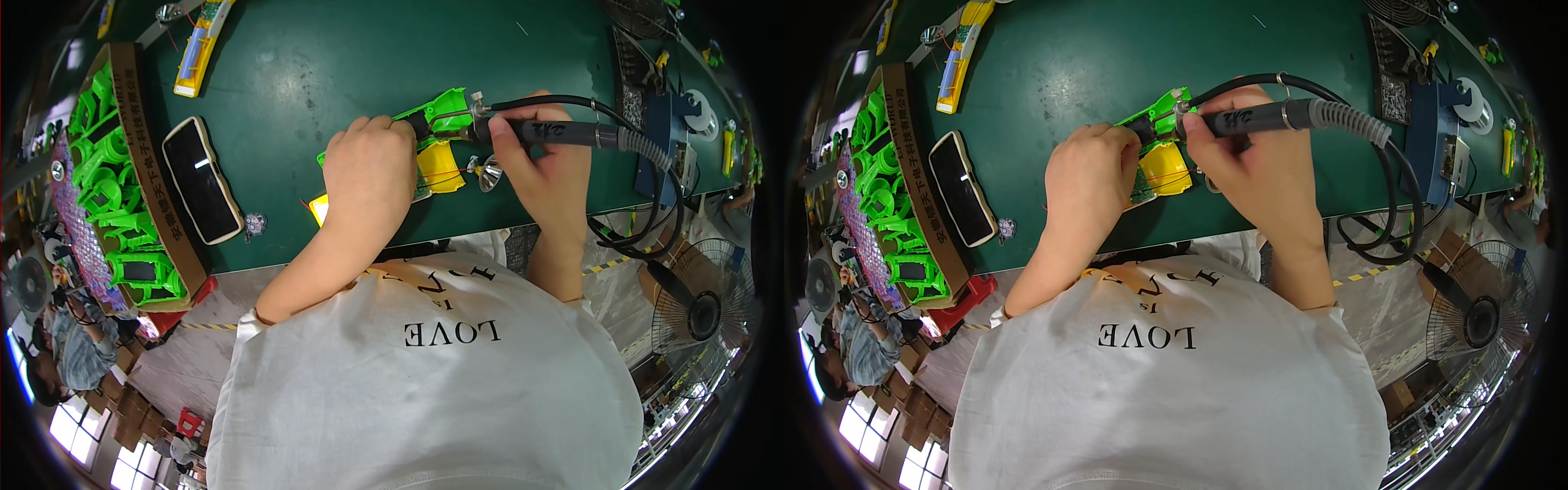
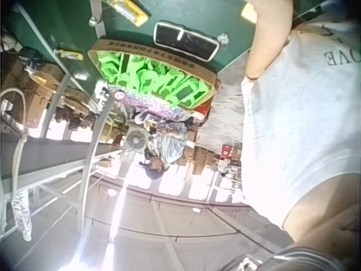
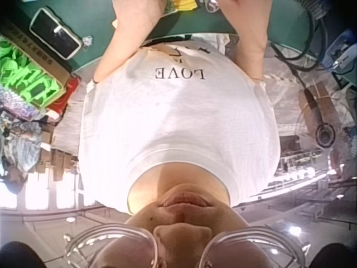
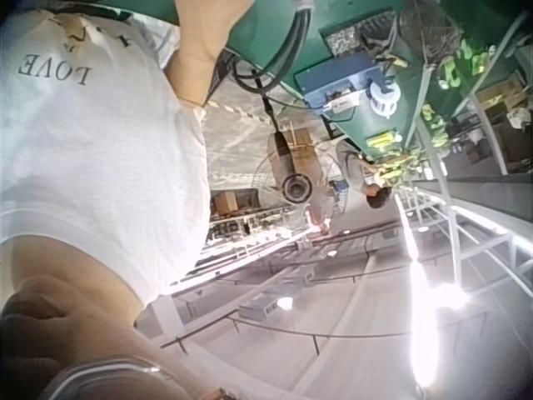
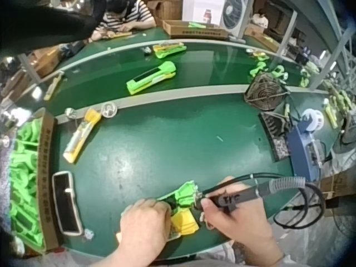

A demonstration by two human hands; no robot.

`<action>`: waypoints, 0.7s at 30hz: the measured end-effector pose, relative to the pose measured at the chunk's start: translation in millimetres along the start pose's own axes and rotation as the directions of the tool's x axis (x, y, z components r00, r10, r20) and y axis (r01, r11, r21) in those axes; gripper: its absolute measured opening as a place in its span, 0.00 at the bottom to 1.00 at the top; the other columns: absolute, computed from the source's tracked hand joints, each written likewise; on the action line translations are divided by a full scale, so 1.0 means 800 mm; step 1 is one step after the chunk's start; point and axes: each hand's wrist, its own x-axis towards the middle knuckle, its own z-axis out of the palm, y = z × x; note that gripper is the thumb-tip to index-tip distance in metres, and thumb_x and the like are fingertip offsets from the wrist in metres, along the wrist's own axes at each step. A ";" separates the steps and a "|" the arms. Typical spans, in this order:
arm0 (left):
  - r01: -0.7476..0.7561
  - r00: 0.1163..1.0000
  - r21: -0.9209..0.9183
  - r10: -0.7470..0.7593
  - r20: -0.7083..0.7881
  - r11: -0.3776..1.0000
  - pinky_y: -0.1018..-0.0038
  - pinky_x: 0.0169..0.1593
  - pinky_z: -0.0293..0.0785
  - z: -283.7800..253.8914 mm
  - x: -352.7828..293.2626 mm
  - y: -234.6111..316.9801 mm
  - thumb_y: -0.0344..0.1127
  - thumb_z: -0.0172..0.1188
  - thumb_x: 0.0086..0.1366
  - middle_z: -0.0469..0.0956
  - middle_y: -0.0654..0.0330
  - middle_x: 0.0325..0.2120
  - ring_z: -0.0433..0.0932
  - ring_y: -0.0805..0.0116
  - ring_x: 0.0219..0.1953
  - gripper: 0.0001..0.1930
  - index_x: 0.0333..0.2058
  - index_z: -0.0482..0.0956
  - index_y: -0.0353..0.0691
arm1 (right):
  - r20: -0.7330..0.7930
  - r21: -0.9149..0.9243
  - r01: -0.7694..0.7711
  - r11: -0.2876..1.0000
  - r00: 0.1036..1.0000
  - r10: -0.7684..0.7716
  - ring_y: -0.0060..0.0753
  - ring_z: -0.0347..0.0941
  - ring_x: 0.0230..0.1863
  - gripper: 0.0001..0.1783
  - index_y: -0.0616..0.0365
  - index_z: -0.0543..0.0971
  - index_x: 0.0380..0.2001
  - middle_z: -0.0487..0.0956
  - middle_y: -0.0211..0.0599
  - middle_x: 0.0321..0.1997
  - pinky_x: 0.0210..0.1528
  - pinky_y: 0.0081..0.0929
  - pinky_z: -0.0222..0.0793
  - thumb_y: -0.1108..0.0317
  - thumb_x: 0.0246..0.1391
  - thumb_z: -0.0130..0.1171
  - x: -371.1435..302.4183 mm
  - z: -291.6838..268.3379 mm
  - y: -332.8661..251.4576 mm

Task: The person solders wires to the internal circuit components and solar panels of flashlight casings using a soldering iron. The person then fits the casing parts together and places the assembled flashlights onto the conveyor belt.

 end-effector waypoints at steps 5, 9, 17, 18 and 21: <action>-0.004 1.000 0.004 0.005 -0.011 1.000 0.68 0.32 0.69 0.000 0.000 -0.001 0.30 0.55 0.48 0.74 0.59 0.21 0.73 0.61 0.27 0.03 0.22 0.77 0.40 | 0.004 -0.001 0.016 1.000 1.000 -0.016 0.12 0.61 0.11 0.07 0.63 0.72 0.22 0.68 0.26 0.12 0.12 0.13 0.53 0.73 0.41 0.59 0.002 -0.001 0.002; 0.004 1.000 0.005 -0.003 -0.006 1.000 0.69 0.32 0.69 0.001 0.000 0.000 0.30 0.55 0.48 0.74 0.59 0.20 0.73 0.61 0.27 0.03 0.22 0.77 0.40 | 0.011 0.013 0.019 1.000 1.000 -0.019 0.12 0.60 0.11 0.07 0.63 0.72 0.22 0.68 0.26 0.12 0.13 0.13 0.53 0.73 0.41 0.60 0.004 -0.001 0.006; -0.030 0.997 -0.014 0.029 -0.067 0.999 0.71 0.29 0.66 0.003 -0.001 0.000 0.27 0.53 0.43 0.71 0.60 0.18 0.71 0.64 0.26 0.01 0.17 0.73 0.39 | 0.000 0.019 0.007 1.000 1.000 -0.006 0.11 0.60 0.13 0.06 0.63 0.72 0.22 0.68 0.26 0.13 0.14 0.12 0.52 0.73 0.41 0.60 0.006 -0.003 0.006; -0.015 0.999 -0.002 0.015 -0.039 1.000 0.70 0.30 0.67 0.002 0.000 0.000 0.28 0.54 0.45 0.73 0.60 0.19 0.72 0.63 0.26 0.02 0.19 0.75 0.40 | 0.000 0.019 0.006 1.000 1.000 -0.006 0.11 0.60 0.13 0.06 0.63 0.72 0.22 0.68 0.26 0.13 0.14 0.12 0.52 0.73 0.41 0.60 0.006 -0.003 0.006; 0.000 1.000 0.013 0.000 -0.015 1.000 0.68 0.31 0.69 0.001 0.001 0.000 0.30 0.55 0.47 0.74 0.60 0.20 0.73 0.61 0.26 0.03 0.21 0.77 0.40 | -0.004 0.043 -0.015 0.999 1.000 0.015 0.11 0.60 0.13 0.06 0.63 0.72 0.22 0.68 0.26 0.13 0.14 0.12 0.52 0.74 0.41 0.59 0.005 -0.003 0.007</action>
